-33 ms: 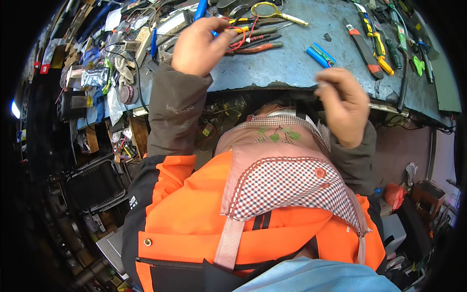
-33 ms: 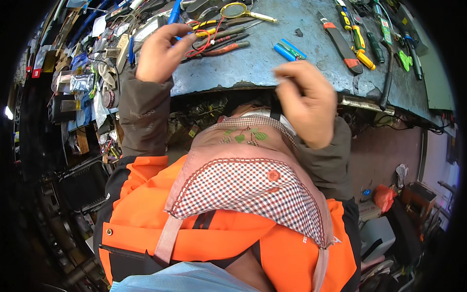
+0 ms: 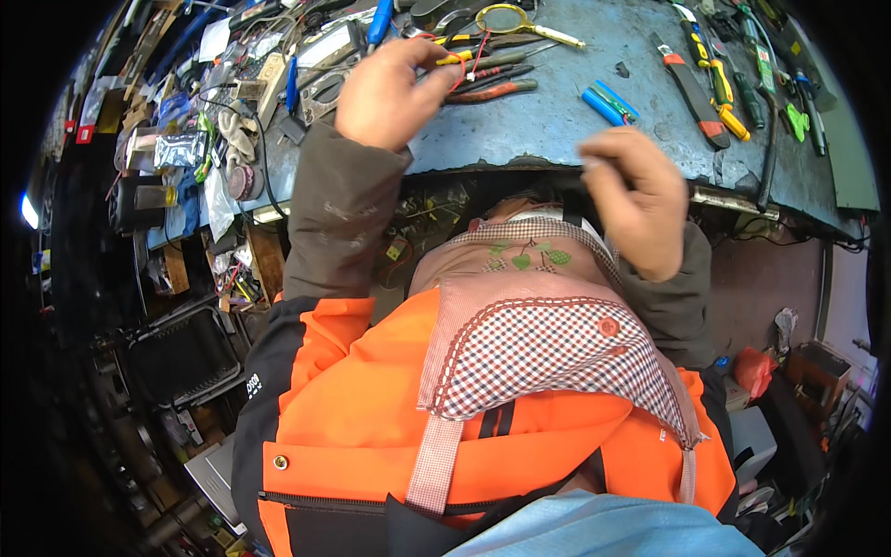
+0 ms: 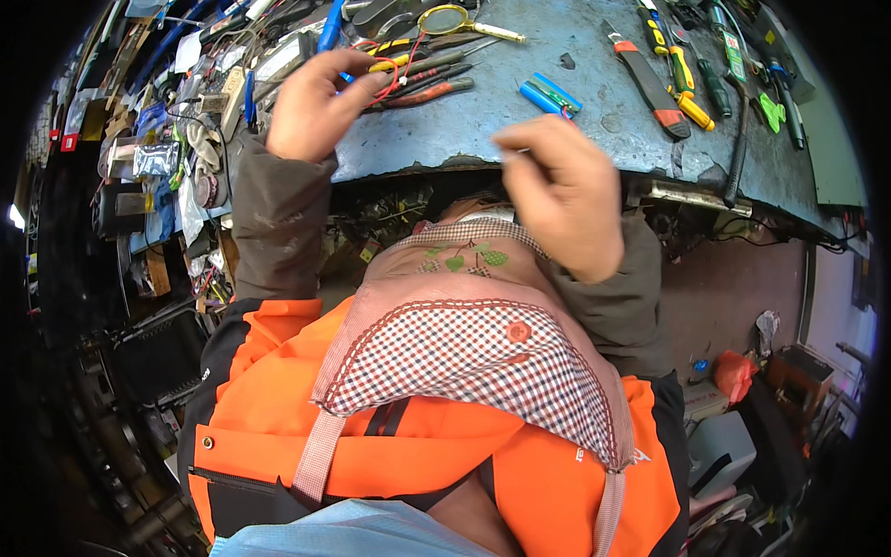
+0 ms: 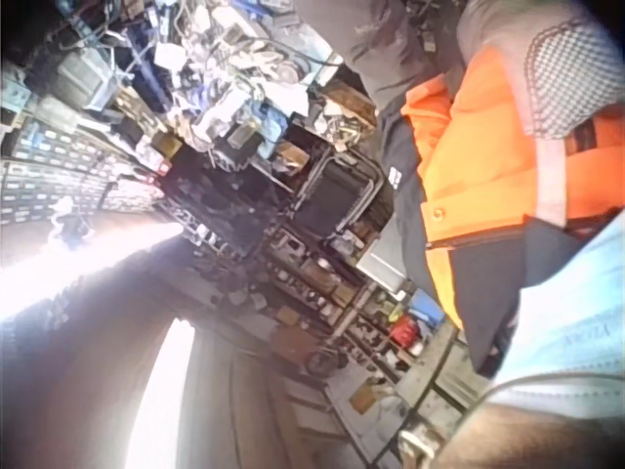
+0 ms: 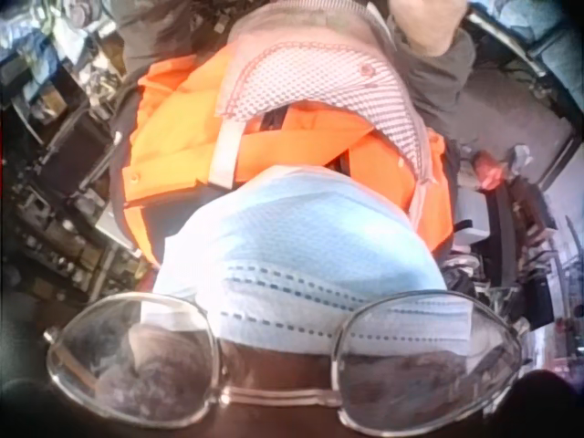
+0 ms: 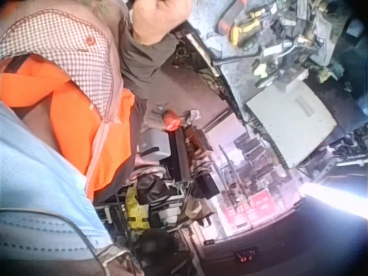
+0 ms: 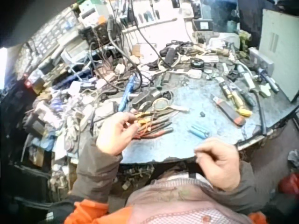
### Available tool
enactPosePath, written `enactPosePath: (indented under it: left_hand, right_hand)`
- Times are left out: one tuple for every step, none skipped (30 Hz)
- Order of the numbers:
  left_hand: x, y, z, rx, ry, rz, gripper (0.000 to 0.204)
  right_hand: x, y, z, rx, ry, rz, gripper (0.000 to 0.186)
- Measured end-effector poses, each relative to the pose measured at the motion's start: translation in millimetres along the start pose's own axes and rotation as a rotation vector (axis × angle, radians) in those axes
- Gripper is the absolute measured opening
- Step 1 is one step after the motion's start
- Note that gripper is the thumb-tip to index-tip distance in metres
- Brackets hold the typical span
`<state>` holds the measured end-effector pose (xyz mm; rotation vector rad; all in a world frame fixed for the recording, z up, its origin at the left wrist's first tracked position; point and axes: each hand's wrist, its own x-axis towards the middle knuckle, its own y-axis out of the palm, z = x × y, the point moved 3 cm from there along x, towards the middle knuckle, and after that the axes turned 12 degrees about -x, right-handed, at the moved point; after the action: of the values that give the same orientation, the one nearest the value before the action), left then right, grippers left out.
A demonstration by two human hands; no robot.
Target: The person uses a hot air gun to heat a small blue cylindrical component, then uses pliers to adjust wires and a multimeter to test connections. The person repeatedly handles the component and wires on a cluttered workbench.
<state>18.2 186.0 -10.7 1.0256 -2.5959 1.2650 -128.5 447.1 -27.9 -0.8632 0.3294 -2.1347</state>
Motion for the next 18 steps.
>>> enactPosePath:
  left_hand:
    - [-3,9,-7,0.049,-0.028,-0.009,0.037]
    - [-2,17,-8,0.178,0.043,-0.003,0.034]
    - [-3,24,-4,0.262,0.052,0.007,0.032]
    - [-2,31,1,0.344,0.062,0.015,0.031]
    - [-1,35,7,0.335,0.045,0.011,0.026]
    - [1,33,11,0.199,0.013,-0.045,0.025]
    - [1,27,16,0.064,-0.021,-0.101,0.023]
    - [0,20,22,-0.071,-0.055,-0.158,0.021]
    - [-5,12,36,-0.374,-0.104,-0.236,0.023]
    - [-9,-2,28,-0.518,-0.197,-0.284,0.022]
    - [-12,-9,28,-0.638,-0.182,-0.332,0.020]
    - [-17,-16,29,-0.757,-0.169,-0.381,0.018]
    - [-23,-22,30,-0.796,-0.210,-0.372,0.016]
    - [-30,-22,26,-0.775,-0.204,-0.346,0.017]
    - [-36,-21,24,-0.786,-0.194,-0.340,0.017]
    - [-43,-19,22,-0.797,-0.184,-0.334,0.017]
    - [-52,-19,20,-0.914,-0.230,-0.328,0.016]
    - [-59,-19,17,-1.028,-0.274,-0.316,0.016]
  right_hand:
    - [4,9,9,-0.032,-0.063,0.030,0.013]
    - [6,17,12,-0.054,-0.085,0.091,0.013]
    - [7,23,15,-0.037,-0.094,0.132,0.012]
    - [8,29,16,-0.023,-0.103,0.174,0.012]
    - [8,33,17,-0.046,-0.138,0.189,0.010]
    - [7,36,16,-0.043,-0.136,0.196,0.010]
    - [7,38,15,-0.041,-0.134,0.204,0.010]
    - [6,40,14,-0.037,-0.134,0.212,0.010]
    - [6,41,12,-0.043,-0.113,0.237,0.011]
    - [6,42,10,-0.061,-0.102,0.239,0.011]
    - [7,44,7,-0.079,-0.091,0.241,0.012]
    - [8,46,5,-0.095,-0.080,0.246,0.012]
    - [11,48,5,-0.134,-0.097,0.228,0.012]
    - [15,52,4,-0.172,-0.115,0.210,0.012]
    - [20,56,4,-0.211,-0.130,0.190,0.012]
    - [25,59,5,-0.225,-0.165,0.149,0.013]
    - [31,63,8,-0.238,-0.200,0.108,0.013]
    - [37,67,9,-0.249,-0.233,0.062,0.013]
